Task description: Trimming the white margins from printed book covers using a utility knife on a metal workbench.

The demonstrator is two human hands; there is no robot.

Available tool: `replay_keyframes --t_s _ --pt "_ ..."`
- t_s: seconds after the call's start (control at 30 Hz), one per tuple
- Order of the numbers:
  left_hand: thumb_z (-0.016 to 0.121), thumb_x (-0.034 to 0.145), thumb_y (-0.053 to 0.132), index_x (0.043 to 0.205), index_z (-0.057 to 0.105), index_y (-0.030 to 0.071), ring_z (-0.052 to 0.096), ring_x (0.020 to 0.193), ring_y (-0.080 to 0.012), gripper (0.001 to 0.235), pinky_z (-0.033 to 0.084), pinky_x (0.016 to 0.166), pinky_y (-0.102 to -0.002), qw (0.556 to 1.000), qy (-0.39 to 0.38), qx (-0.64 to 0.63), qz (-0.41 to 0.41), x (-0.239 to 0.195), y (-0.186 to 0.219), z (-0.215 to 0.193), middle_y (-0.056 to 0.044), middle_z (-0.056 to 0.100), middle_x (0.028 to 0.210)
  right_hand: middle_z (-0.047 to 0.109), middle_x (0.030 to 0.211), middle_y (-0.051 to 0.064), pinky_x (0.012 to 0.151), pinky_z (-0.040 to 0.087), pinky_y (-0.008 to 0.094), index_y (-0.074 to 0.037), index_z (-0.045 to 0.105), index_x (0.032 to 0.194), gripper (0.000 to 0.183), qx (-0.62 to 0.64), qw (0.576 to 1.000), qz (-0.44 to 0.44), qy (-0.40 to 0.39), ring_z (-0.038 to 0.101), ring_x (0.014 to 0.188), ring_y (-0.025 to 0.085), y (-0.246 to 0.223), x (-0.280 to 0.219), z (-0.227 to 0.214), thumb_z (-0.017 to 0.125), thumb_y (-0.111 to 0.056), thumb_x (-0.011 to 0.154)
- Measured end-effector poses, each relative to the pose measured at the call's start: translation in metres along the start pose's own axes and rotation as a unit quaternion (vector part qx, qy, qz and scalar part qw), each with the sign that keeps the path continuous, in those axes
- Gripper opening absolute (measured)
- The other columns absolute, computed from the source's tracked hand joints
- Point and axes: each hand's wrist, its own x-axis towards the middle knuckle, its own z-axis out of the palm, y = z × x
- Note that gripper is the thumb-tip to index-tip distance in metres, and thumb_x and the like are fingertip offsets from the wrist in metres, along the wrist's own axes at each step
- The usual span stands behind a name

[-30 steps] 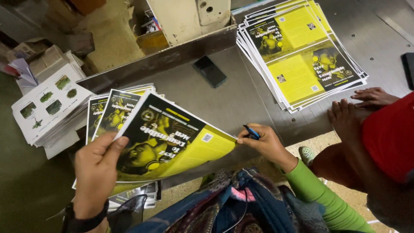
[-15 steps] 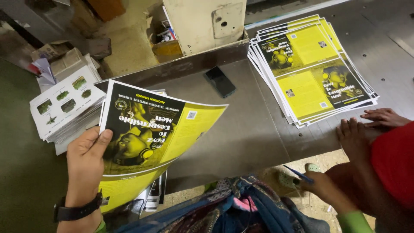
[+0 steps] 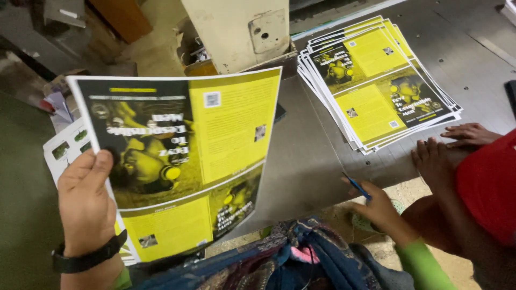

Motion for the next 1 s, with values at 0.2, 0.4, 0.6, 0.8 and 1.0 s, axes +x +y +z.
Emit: replay_keyframes --t_s 0.2,0.4,0.6,0.8,1.0 --pt "0.058 0.103 0.013 0.094 0.059 0.015 0.053 0.088 -0.0033 0.01 0.043 0.089 -0.016 0.995 0.076 -0.048 -0.044 0.0 -0.004 0.014 0.008 0.059 0.092 0.061 0.13 0.009 0.092 0.052 0.043 -0.02 0.061 0.127 0.067 0.191 0.977 -0.017 -0.093 0.061 0.113 0.026 -0.075 0.032 0.063 0.081 -0.023 0.064" --pt "0.059 0.098 0.009 0.101 0.059 0.017 0.049 0.1 -0.0036 0.009 0.039 0.096 -0.019 0.984 0.165 -0.044 -0.053 0.009 -0.062 0.002 0.01 0.054 0.103 0.066 0.07 -0.001 0.066 0.05 0.027 -0.007 0.071 0.079 0.02 0.361 0.929 -0.052 -0.061 0.06 0.068 0.009 -0.03 0.068 0.157 0.087 -0.006 0.067" --pt "0.061 0.103 0.017 0.109 0.066 0.015 0.049 0.093 -0.0025 0.008 0.043 0.098 -0.022 0.979 0.19 -0.028 -0.072 0.017 -0.19 -0.046 0.007 0.058 0.095 0.069 0.068 0.01 0.061 0.056 0.028 0.007 0.072 0.084 0.034 0.407 0.913 0.0 0.007 0.066 0.062 0.015 -0.01 0.081 0.173 0.091 0.006 0.056" --pt "0.057 0.101 0.012 0.117 0.062 0.01 0.051 0.099 -0.0061 0.017 0.043 0.097 -0.023 0.988 0.13 -0.047 -0.064 0.002 -0.117 -0.006 0.005 0.059 0.105 0.068 0.069 0.006 0.065 0.053 0.029 0.0 0.072 0.079 0.026 0.342 0.939 -0.009 0.029 0.063 0.065 0.014 -0.011 0.079 0.167 0.09 -0.002 0.06" --pt "0.06 0.09 -0.004 0.121 0.057 0.003 0.055 0.097 -0.0109 0.032 0.046 0.091 -0.02 0.993 0.062 -0.101 0.004 0.001 -0.08 -0.001 -0.005 0.061 0.108 0.069 0.078 0.002 0.073 0.05 0.029 -0.007 0.072 0.081 0.014 0.292 0.951 -0.072 0.076 0.062 0.076 0.012 -0.032 0.097 0.147 0.082 -0.01 0.072"
